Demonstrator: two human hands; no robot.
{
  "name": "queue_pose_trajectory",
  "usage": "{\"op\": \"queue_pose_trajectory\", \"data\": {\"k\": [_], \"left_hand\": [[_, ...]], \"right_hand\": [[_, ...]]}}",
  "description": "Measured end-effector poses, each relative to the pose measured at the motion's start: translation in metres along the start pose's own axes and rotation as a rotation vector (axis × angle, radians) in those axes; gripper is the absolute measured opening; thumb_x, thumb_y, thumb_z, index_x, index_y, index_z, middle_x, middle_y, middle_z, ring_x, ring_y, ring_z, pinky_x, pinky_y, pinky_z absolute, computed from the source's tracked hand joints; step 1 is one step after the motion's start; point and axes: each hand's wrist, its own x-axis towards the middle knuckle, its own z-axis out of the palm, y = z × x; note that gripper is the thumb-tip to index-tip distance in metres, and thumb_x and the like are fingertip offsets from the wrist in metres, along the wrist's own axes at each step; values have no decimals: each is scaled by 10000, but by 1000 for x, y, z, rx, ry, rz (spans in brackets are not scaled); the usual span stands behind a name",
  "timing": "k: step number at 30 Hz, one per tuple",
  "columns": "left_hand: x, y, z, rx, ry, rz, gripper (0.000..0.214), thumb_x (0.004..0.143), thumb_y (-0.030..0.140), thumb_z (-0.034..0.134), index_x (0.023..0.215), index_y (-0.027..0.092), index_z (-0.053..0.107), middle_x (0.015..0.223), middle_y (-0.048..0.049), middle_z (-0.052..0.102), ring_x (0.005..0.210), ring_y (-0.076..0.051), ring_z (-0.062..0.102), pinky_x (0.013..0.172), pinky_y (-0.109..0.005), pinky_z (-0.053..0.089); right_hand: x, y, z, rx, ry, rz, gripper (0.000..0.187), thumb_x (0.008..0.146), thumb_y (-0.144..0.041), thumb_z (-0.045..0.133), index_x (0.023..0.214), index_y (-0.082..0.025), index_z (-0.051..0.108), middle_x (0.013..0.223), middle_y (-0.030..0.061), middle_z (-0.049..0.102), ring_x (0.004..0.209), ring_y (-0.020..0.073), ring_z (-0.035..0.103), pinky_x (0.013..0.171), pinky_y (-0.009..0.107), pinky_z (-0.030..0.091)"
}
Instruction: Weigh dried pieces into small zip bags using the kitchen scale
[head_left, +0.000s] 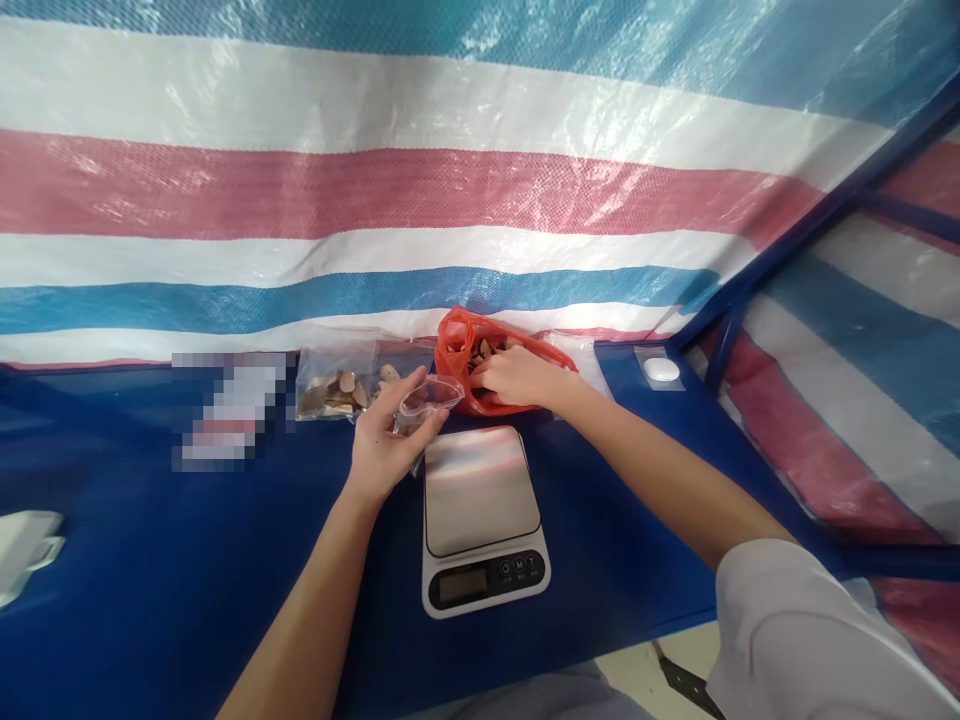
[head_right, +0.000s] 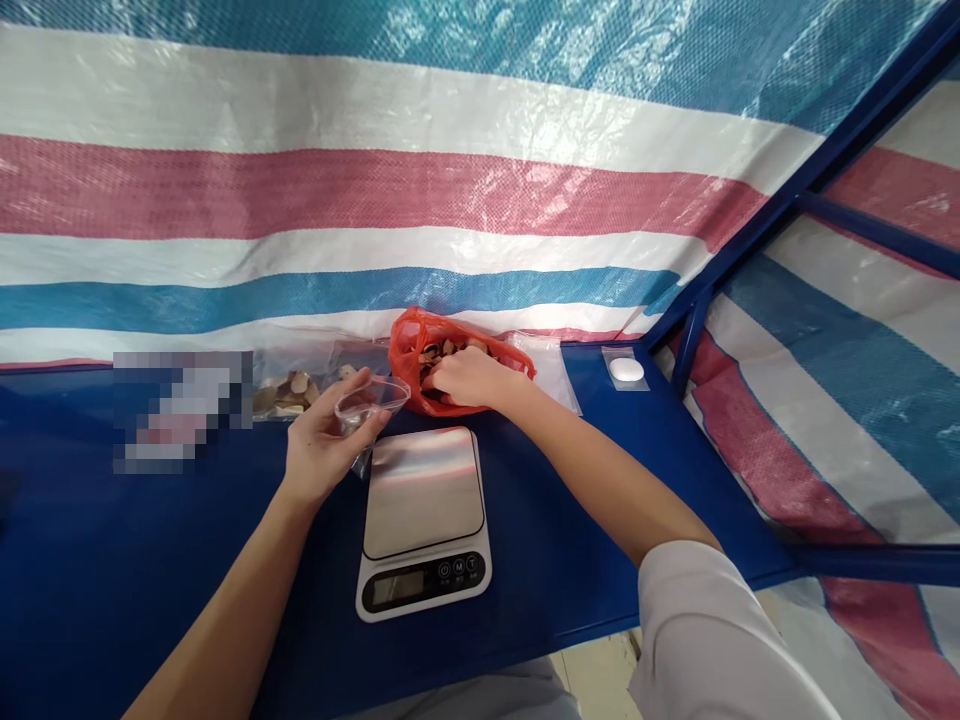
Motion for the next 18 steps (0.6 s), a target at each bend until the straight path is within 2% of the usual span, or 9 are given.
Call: {"op": "queue_pose_trajectory", "data": {"k": [7,13,18], "left_hand": [[0,1,0,-23,-7,-40,613,797,429,785,1351,209,642,1218,-123,726,1024,-261,704,938,-435,586],[0,1,0,-15,-3,-30,593,804,411,784,1344,207,651,1223,-130,721,1000,-253,706,944,-431,576],[0,-1,1,16,-3,-29,612,801,434,783,1352,209,644,1198,-115,728,987,-246,701,952,-429,564]], "right_hand": [[2,5,8,8,25,5,293,952,-253,582,1209,-270,722,1136,93,769,999,275,713,895,405,432],[3,9,5,92,65,-17,295,916,-249,659,1201,-267,732,1365,60,674,1241,283,609,930,368,435],[5,13,8,188,110,-20,244,903,-211,664,1115,-270,771,1270,26,726,1106,238,671,872,336,448]]}}
